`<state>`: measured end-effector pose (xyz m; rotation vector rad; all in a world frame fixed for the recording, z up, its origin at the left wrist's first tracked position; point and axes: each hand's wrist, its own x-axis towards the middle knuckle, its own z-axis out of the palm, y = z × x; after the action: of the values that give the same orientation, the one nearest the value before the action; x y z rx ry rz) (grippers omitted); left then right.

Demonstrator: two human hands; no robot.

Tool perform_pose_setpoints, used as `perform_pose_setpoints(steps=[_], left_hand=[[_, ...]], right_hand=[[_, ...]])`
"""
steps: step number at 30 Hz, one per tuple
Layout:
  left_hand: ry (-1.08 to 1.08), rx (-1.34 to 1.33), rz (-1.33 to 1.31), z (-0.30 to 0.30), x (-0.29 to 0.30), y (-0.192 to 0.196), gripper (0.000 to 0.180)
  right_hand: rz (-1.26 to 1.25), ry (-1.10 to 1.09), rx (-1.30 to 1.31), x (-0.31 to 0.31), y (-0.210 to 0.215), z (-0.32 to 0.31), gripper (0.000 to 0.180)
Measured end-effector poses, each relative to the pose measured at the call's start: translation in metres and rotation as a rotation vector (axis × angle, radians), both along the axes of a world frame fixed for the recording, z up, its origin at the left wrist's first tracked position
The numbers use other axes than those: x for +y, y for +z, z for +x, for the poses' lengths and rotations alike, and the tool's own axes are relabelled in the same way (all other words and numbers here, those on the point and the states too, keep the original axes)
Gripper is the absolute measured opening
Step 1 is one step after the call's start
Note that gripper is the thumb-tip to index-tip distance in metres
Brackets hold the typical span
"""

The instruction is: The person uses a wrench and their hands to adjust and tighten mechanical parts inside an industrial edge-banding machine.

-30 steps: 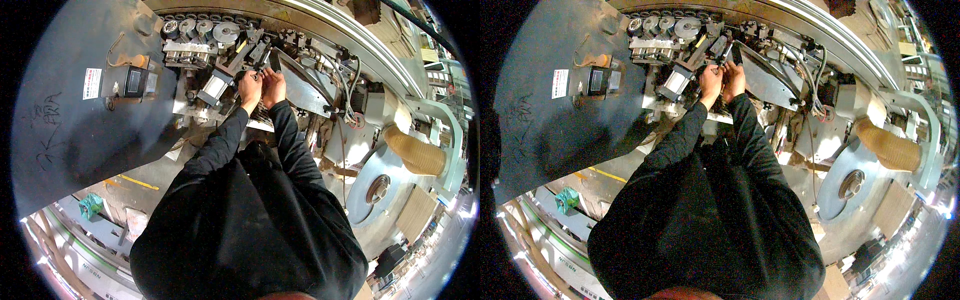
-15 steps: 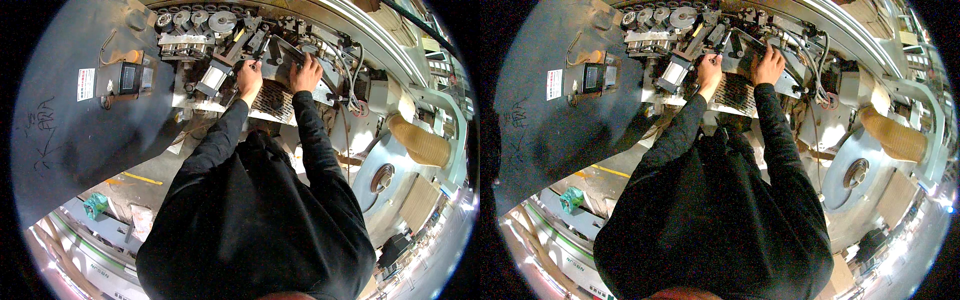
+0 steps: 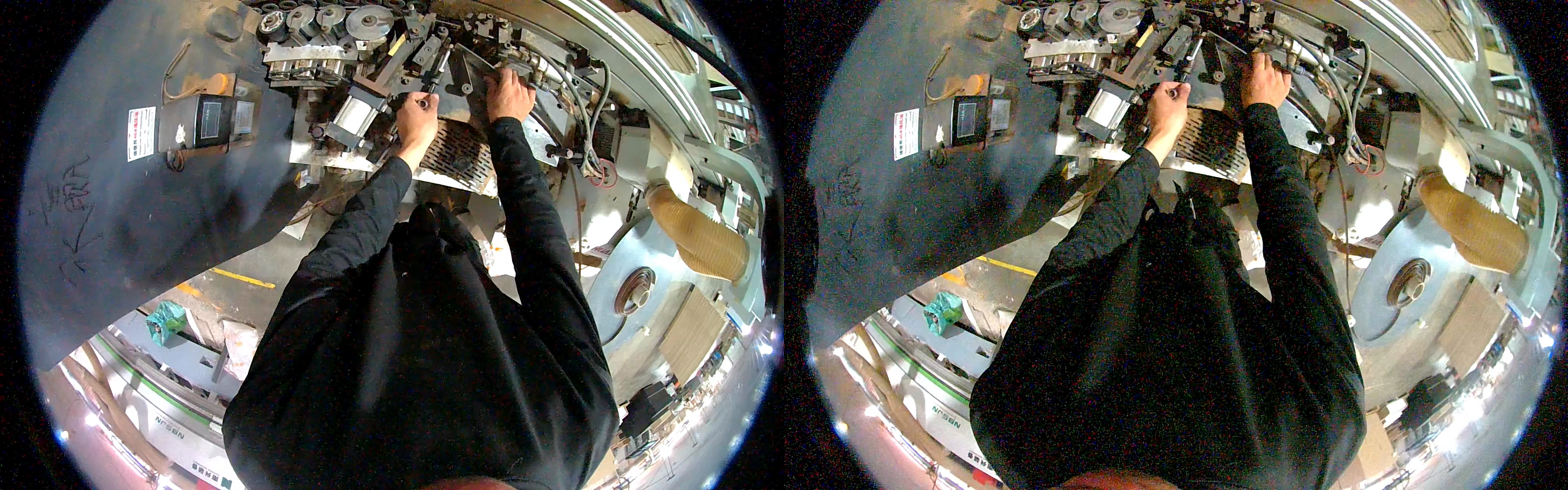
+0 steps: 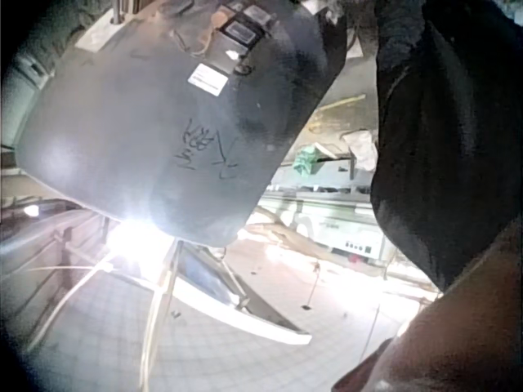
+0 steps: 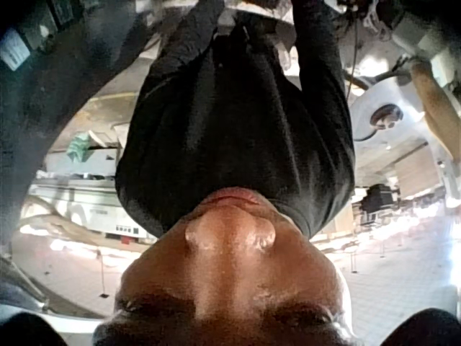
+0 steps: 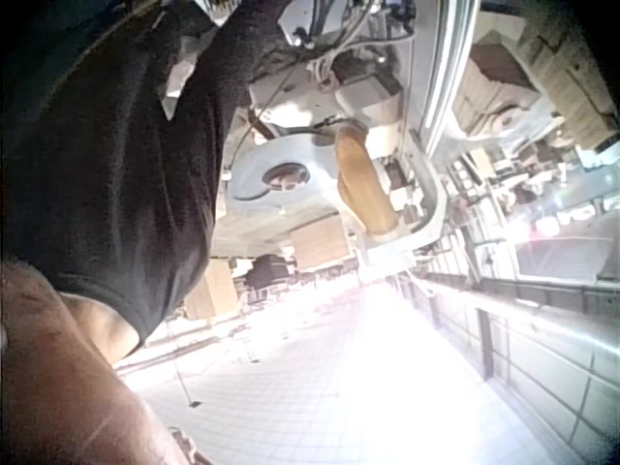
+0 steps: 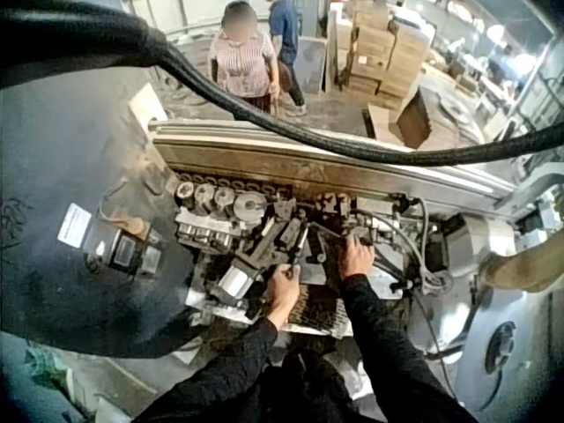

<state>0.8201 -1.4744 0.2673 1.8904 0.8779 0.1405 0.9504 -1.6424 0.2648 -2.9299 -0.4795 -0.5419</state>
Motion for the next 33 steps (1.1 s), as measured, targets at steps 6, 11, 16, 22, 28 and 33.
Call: perform_pose_setpoints(steps=[6,11,16,22,28,33], left_hand=[[-0.042,-0.033,-0.048,-0.007,-0.004,0.014,0.035],[-0.091,-0.068,-0.110,-0.033,0.009,0.026,0.037],[-0.178,-0.059,-0.175,-0.096,0.031,0.031,0.036],[-0.167,-0.043,-0.272,-0.152,0.036,0.023,0.035],[-0.234,-0.053,-0.116,-0.097,0.018,0.019,0.038],[-0.160,0.019,0.033,-0.025,0.013,0.015,0.046]], right_hand=[[-0.016,0.039,0.003,-0.004,0.001,0.002,0.035],[-0.033,0.062,0.070,-0.006,0.004,0.000,0.041],[0.037,-0.039,0.073,0.011,0.013,-0.003,0.052],[0.015,-0.091,0.054,0.012,-0.001,0.004,0.048],[-0.019,-0.025,-0.017,0.003,-0.006,0.004,0.035],[-0.025,-0.005,-0.019,0.006,0.002,0.003,0.036]])
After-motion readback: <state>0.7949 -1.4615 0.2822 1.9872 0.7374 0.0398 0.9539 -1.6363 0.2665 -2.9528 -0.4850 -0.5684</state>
